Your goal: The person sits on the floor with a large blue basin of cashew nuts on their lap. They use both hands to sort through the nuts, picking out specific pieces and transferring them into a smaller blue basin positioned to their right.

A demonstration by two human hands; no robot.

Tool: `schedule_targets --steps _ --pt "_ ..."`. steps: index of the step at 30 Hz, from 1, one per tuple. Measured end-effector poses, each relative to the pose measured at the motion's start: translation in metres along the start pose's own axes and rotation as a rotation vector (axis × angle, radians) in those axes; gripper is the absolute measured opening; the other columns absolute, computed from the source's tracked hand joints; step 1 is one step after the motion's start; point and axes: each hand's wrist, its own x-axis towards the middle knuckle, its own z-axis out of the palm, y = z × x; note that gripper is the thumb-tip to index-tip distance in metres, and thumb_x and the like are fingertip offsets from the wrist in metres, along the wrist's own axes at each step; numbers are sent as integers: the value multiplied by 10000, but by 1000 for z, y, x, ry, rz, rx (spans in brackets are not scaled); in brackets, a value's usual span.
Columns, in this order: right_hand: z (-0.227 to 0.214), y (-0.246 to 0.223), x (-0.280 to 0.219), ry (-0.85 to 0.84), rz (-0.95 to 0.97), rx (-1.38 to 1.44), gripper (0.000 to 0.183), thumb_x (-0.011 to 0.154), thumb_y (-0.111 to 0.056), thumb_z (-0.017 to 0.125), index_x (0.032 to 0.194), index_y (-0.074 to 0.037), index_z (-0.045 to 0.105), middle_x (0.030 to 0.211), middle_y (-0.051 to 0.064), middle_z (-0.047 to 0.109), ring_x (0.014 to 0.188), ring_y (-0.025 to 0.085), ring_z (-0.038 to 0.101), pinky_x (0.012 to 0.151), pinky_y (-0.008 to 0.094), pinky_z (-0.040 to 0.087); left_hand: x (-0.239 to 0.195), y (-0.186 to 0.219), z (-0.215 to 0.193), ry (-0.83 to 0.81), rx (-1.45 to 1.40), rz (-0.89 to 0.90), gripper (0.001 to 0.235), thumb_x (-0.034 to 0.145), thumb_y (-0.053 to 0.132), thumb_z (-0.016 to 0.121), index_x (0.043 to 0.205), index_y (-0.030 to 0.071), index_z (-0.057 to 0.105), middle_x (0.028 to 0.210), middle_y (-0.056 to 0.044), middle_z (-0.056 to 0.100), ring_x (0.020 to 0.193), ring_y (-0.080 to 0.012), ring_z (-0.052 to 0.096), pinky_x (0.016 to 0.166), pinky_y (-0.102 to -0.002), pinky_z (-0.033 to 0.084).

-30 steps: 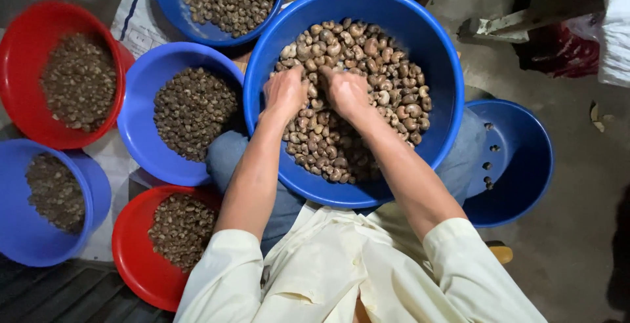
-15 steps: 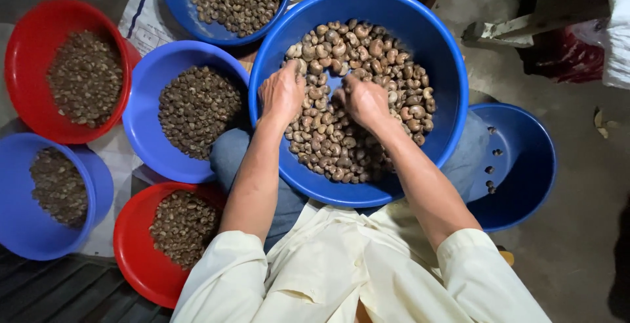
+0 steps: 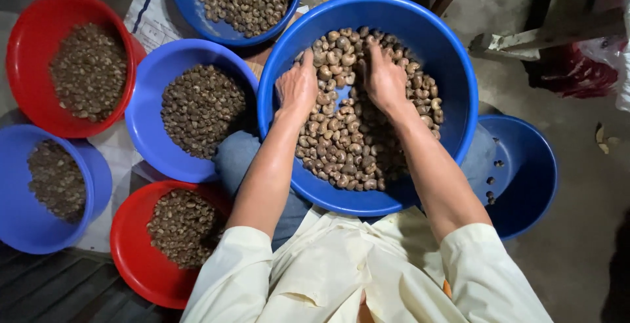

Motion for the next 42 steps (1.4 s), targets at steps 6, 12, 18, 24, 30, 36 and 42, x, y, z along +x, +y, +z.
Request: schedule_targets --steps 6,12,18,24,30,36,42 --pt "-33 -1 -33 68 542 1428 206 1019 -335 649 1074 -144 594 705 88 544 558 195 529 436 262 376 10 14 -19 -63 48 38 480 1014 114 511 1485 166 433 951 -236 738 909 -474 742 811 -644 569" --pt "-60 -5 -29 93 637 1446 307 989 -393 652 954 -90 617 809 97 632 620 184 611 422 244 437 28 -9 44 -94 -22 83 312 933 245 526 1201 191 676 829 -198 750 816 -473 741 721 -640 574" --pt "-34 -1 1 124 497 973 395 1072 -377 656 809 -86 612 562 67 530 443 144 575 342 264 386 26 23 -11 -98 -15 104 410 988 208 484 1393 180 545 902 -232 743 928 -490 729 816 -668 557" --pt "-43 -40 49 47 188 259 238 1056 -332 608 1245 -199 666 1024 131 762 982 414 730 801 579 582 39 4 31 -98 26 61 261 973 194 537 1198 87 614 804 -214 729 820 -471 733 735 -611 557" --pt "-2 -33 60 -75 164 -35 427 983 -330 686 1315 -72 613 945 181 748 817 387 713 764 550 553 20 27 -9 3 76 119 126 906 104 628 993 30 681 744 -183 719 657 -403 697 647 -559 537" --pt "-8 -18 29 -204 177 82 300 1004 -202 627 1302 -171 639 1012 213 750 972 485 713 805 649 566 31 18 -4 -292 -156 -16 369 969 143 639 1280 -55 622 873 -255 729 850 -458 706 818 -621 549" --pt "-5 -2 5 -160 143 30 215 988 -229 646 1166 -116 683 910 219 751 882 473 727 754 624 575 21 34 -13 -332 -135 -18 419 947 116 662 1326 -52 600 890 -266 732 924 -488 693 894 -671 514"
